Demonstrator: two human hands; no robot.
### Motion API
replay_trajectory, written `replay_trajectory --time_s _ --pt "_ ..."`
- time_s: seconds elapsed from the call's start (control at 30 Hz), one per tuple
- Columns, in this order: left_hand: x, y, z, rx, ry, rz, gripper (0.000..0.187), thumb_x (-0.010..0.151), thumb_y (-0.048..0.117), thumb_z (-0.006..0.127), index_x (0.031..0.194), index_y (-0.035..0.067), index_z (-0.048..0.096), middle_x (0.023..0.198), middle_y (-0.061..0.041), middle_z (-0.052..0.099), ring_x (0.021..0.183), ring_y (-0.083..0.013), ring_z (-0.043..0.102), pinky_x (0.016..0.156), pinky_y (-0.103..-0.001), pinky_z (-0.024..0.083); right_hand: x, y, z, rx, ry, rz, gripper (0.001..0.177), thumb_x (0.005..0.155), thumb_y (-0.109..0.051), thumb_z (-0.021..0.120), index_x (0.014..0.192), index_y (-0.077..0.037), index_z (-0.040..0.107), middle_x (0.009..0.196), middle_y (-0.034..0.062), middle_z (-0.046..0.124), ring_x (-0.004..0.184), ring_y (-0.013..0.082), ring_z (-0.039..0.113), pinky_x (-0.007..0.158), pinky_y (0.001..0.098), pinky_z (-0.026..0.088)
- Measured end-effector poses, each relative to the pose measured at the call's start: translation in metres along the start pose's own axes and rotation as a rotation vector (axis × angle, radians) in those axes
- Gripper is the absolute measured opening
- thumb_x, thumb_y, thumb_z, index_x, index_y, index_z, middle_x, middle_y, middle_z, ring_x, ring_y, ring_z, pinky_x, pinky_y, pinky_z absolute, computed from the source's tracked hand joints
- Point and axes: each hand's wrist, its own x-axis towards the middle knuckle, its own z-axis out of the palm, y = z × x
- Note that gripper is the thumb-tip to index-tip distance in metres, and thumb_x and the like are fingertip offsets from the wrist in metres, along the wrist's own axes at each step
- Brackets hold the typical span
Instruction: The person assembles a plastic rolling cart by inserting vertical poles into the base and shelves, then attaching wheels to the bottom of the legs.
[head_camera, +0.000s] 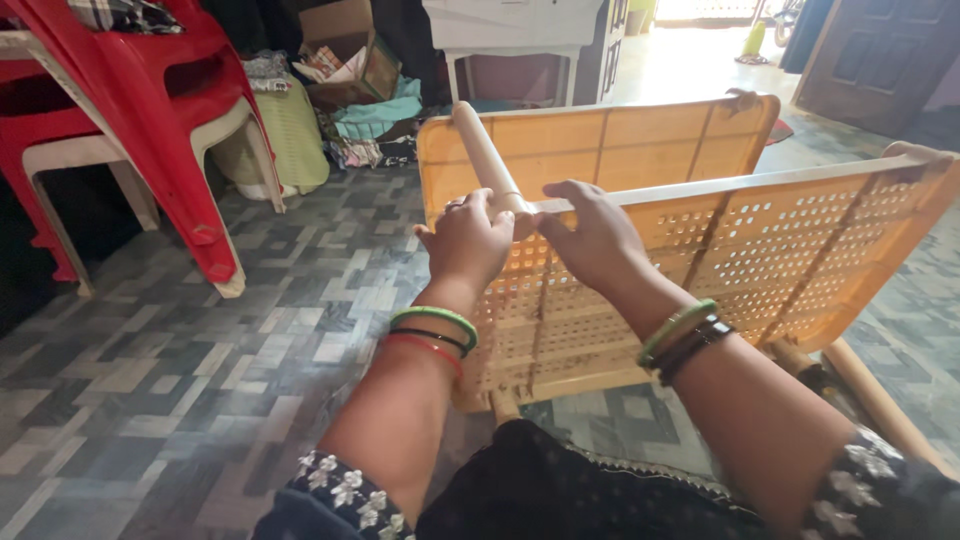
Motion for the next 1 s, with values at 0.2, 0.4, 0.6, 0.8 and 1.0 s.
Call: replay_trajectory --time_s 0.2,0.4,0.6,0.8,1.0 --pt "0.003 -0.031 0.034 0.04 0.192 0.181 0.041 0.094 0.044 0.058 0.119 0.012 0.067 0.123 -0.015 0.067 0.119 -0.0378 0.059 0.101 -0.064 0.036 0.027 -0.002 0.038 -0.2 -0.112 -0.036 0.06 0.094 -0.055 0.059 0.13 -0.007 0.064 0.121 0.0162 0.068 0.122 0.0339 0.057 0.109 0.0571 0.026" --pt "-0.045 -0.028 0.023 -0.044 0.282 0.298 0.037 0.09 0.03 0.064 0.12 0.009 0.067 0.117 -0.017 0.069 0.113 -0.0395 0.06 0.098 -0.052 0.043 0.006 -0.009 0.032 -0.332 -0.111 -0.023 0.049 0.095 -0.053 0.058 0.107 -0.007 0.07 0.114 0.0142 0.067 0.123 0.0325 0.056 0.111 0.0463 0.038" --pt "-0.091 -0.011 -0.021 -0.213 0.217 0.334 0.03 0.09 0.017 0.059 0.115 0.007 0.073 0.11 -0.018 0.072 0.104 -0.0386 0.065 0.096 -0.048 0.048 -0.053 -0.009 0.004 -0.299 0.02 -0.258 0.055 0.086 -0.05 0.07 0.115 -0.003 0.065 0.109 0.0163 0.063 0.114 0.0369 0.054 0.103 0.0487 0.04" --pt "-0.1 0.011 -0.061 -0.456 -0.201 -0.243 0.047 0.086 0.049 0.064 0.109 0.01 0.075 0.082 -0.01 0.076 0.08 -0.0264 0.075 0.075 -0.04 0.056 -0.114 -0.025 -0.022 -0.269 0.125 -0.305 0.062 0.08 -0.048 0.075 0.124 -0.006 0.065 0.108 0.0123 0.062 0.112 0.0354 0.055 0.102 0.049 0.04" --pt "-0.073 0.023 -0.041 -0.785 -0.611 -0.194 0.063 0.081 0.053 0.072 0.122 0.007 0.061 0.097 -0.008 0.074 0.086 -0.0208 0.072 0.068 -0.041 0.055 -0.156 -0.029 -0.04 -0.244 0.108 -0.301 0.067 0.075 -0.049 0.079 0.125 -0.007 0.065 0.11 0.0116 0.062 0.112 0.0351 0.054 0.101 0.0487 0.04"
